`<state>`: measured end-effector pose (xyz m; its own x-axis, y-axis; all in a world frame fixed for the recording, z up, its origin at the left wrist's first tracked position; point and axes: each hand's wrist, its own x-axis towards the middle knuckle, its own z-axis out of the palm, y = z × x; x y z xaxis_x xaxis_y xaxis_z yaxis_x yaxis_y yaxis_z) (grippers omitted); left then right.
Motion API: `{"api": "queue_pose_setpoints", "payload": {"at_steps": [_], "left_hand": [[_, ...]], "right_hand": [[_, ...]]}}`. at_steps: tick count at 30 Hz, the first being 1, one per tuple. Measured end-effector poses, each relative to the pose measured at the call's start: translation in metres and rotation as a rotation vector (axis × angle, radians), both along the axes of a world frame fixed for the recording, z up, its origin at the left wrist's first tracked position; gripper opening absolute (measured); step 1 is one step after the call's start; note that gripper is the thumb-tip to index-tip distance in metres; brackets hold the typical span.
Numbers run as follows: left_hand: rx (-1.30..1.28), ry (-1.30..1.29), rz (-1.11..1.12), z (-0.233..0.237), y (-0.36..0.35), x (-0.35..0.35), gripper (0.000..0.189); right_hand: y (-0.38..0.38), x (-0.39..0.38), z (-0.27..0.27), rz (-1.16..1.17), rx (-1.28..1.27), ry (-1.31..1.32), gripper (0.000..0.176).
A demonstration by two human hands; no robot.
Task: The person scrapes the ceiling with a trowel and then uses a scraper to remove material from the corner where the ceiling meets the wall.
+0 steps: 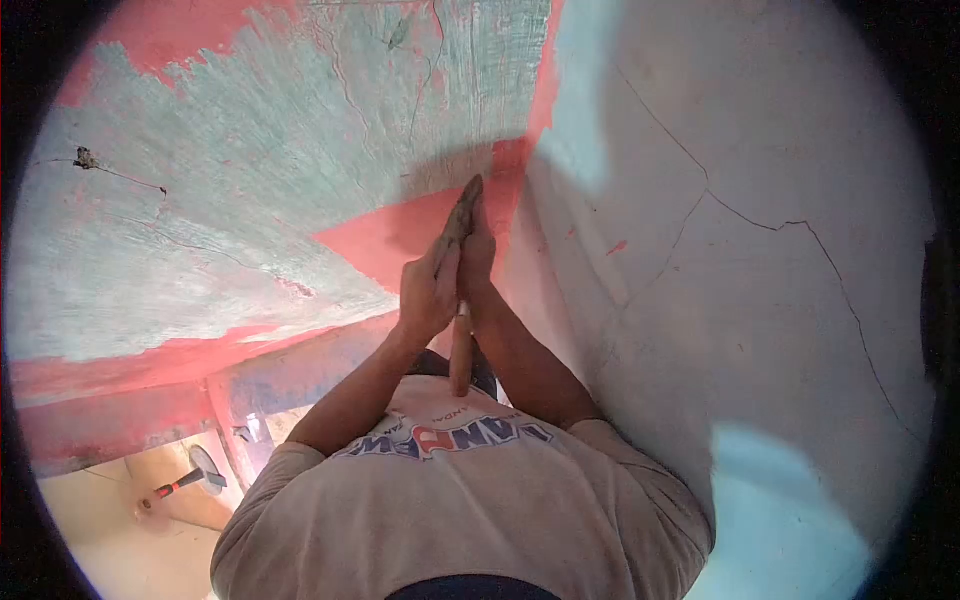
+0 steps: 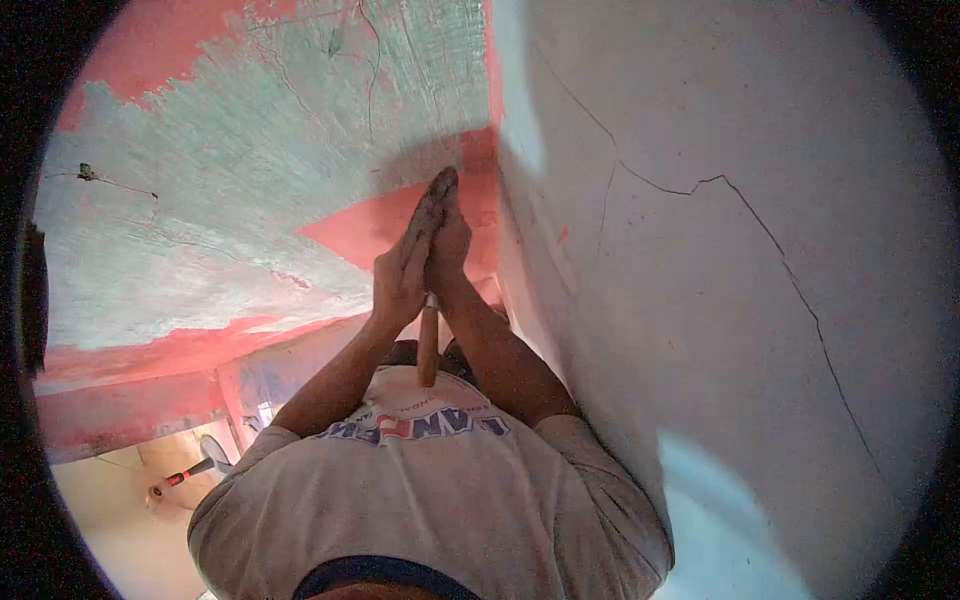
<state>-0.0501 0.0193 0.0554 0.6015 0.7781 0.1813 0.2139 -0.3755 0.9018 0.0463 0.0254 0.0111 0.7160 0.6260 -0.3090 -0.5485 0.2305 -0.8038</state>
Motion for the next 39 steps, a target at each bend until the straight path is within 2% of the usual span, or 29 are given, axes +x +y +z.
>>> {"api": "queue_pose_setpoints", "payload": {"at_steps": [2,3,5,8,10,12,15,18,20,21,22,23,25,26,29,31,32,35,36,39], "left_hand": [[-0.072,-0.003,0.003,0.003,0.001,-0.003,0.037],[-0.014,0.008,-0.004,-0.001,0.003,0.001,0.037],[0.104,0.024,-0.023,-0.011,0.004,0.013,0.037],[0.028,-0.016,-0.030,-0.008,0.002,0.015,0.038],[0.029,-0.014,-0.018,-0.010,0.000,0.005,0.038],[0.038,-0.041,-0.019,-0.010,0.004,-0.002,0.038],[0.000,-0.061,0.029,-0.009,0.001,-0.010,0.038],[0.317,0.009,-0.079,-0.036,0.020,0.015,0.037],[0.161,0.020,-0.088,-0.009,0.011,0.027,0.036],[0.082,0.025,-0.096,0.000,0.009,0.032,0.036],[0.294,-0.017,-0.140,-0.013,0.017,0.032,0.035],[0.234,-0.004,-0.108,-0.028,0.020,0.026,0.036],[0.111,0.027,-0.040,-0.019,0.010,0.010,0.037],[0.081,-0.004,-0.028,-0.015,0.008,0.002,0.038],[0.058,-0.043,-0.029,-0.006,0.004,-0.005,0.040],[0.146,0.011,-0.076,-0.005,0.016,0.015,0.041],[0.173,-0.045,-0.106,-0.017,0.020,0.028,0.041],[0.063,0.088,-0.078,-0.017,0.013,0.029,0.042],[0.085,0.042,-0.069,-0.015,0.011,0.025,0.041],[0.115,-0.020,-0.028,-0.019,0.009,0.001,0.041]], "right_hand": [[0.005,0.000,-0.017,-0.043,0.183,0.070,0.052],[0.009,0.000,-0.020,-0.064,0.279,0.105,0.052],[0.005,0.011,-0.025,-0.043,0.276,0.100,0.052],[-0.006,0.017,0.000,-0.014,0.175,0.083,0.051],[-0.008,0.008,-0.002,0.002,0.158,0.103,0.051],[0.007,0.000,-0.020,-0.009,0.245,0.137,0.051],[0.011,-0.010,-0.023,-0.059,0.194,0.044,0.049],[0.013,0.017,-0.035,-0.056,0.335,0.140,0.048],[0.015,0.040,-0.055,-0.022,0.448,0.237,0.048],[0.012,0.036,-0.046,-0.023,0.440,0.195,0.049],[0.008,0.031,-0.034,-0.025,0.432,0.153,0.049],[0.004,0.027,-0.023,-0.028,0.424,0.112,0.050],[0.007,0.010,-0.020,-0.005,0.422,0.080,0.051],[0.002,0.002,-0.012,0.025,0.304,0.084,0.051],[0.004,-0.003,-0.013,0.053,0.206,0.062,0.050],[0.015,0.023,-0.036,0.013,0.459,0.041,0.051],[0.015,0.033,-0.045,-0.006,0.583,0.031,0.052],[0.001,0.036,-0.023,0.033,0.452,0.069,0.054],[0.017,0.045,-0.068,0.097,0.540,0.166,0.053],[0.010,0.010,-0.032,0.073,0.384,0.052,0.051]]}}
